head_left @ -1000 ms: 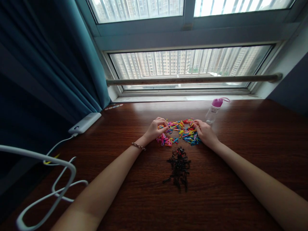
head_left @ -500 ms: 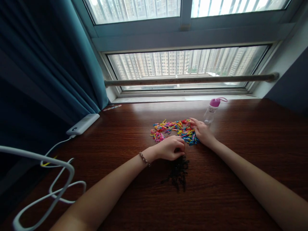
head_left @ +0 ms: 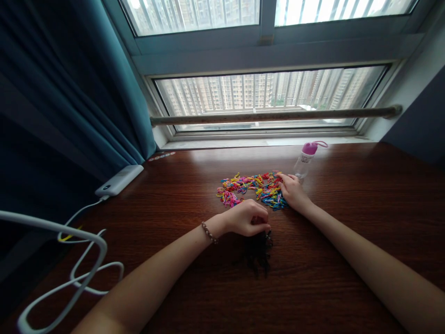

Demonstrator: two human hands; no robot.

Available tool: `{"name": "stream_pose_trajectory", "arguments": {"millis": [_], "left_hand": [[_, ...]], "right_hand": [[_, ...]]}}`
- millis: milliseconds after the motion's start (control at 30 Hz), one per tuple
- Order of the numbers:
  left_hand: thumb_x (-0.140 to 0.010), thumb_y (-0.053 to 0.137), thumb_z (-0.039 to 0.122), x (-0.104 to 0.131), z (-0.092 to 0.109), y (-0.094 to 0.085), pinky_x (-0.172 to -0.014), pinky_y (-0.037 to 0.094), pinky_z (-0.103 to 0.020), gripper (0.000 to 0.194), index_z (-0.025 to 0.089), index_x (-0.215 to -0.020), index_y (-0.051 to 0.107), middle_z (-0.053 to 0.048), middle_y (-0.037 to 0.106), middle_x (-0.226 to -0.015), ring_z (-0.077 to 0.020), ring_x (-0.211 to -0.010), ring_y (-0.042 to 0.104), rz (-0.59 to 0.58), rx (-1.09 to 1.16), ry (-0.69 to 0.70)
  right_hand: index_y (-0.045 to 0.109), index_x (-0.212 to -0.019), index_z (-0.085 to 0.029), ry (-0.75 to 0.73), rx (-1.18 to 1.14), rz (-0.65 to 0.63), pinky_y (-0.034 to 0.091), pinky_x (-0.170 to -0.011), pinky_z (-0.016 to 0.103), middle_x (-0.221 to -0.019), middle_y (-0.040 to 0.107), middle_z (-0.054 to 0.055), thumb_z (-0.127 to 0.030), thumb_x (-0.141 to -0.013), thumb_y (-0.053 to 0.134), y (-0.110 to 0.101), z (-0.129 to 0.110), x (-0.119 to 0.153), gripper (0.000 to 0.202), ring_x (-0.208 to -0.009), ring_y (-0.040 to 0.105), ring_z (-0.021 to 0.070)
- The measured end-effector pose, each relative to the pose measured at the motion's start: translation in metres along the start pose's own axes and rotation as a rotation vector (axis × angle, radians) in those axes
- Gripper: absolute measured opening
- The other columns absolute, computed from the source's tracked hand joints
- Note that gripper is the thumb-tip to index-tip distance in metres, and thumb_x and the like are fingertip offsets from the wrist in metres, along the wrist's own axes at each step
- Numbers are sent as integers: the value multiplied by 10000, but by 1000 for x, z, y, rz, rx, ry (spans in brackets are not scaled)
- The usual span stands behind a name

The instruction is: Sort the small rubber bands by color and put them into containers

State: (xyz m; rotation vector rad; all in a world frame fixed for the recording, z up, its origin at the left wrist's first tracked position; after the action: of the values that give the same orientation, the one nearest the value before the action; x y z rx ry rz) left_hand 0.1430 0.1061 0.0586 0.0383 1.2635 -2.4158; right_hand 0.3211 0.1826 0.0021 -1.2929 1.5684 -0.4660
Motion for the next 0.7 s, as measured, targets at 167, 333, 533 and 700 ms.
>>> {"name": "stream_pose_trajectory", "arguments": {"millis": [167, 333, 533, 700], "left_hand": [[-818, 475, 343, 3, -14, -17, -470, 316, -194, 362, 139, -520, 496, 6, 463, -495, -69, -468, 384, 198, -12, -79], [-840, 435, 365, 21, -50, -48, -465, 320, -198, 422, 132, -501, 532, 5, 498, -453, -75, -437, 420, 596, -43, -319], [-818, 458, 381, 45, -92, -64, -480, 365, -204, 419, 138, -486, 537, -1, 539, -470, -88, -442, 472, 906, 14, -483], [-821, 452, 388, 43, -96, -60, -487, 366, -205, 421, 142, -489, 533, 3, 544, -475, -87, -448, 475, 870, -10, -492]], "right_hand": [[513, -1187, -106, -60, -68, 12, 386, -943, 430, -1124, 589, 131, -215, -833, 392, -2, -5, -1, 390, -1111, 458, 267], [613, -1059, -207, -315, -203, -179, 383, -968, 399, -1108, 620, 55, -242, -860, 398, -4, -26, 3, 295, -1084, 515, 214], [611, -1062, -227, -487, -323, -302, 409, -943, 382, -1092, 632, 50, -257, -881, 395, -18, -60, 14, 283, -1077, 533, 195], [582, -1092, -227, -625, -319, -342, 353, -1001, 394, -1112, 622, 54, -244, -880, 405, -23, -90, 28, 277, -1115, 509, 185]]}}
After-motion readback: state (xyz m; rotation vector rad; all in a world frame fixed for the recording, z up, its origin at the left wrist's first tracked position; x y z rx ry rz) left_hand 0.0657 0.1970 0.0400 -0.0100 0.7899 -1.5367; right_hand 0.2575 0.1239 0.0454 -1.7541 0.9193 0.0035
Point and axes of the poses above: each hand's wrist, its own x-axis away from the middle knuckle, its own y-axis out of the palm, z = x × y, the point moved 4 cm from there along -x, towards the middle knuckle
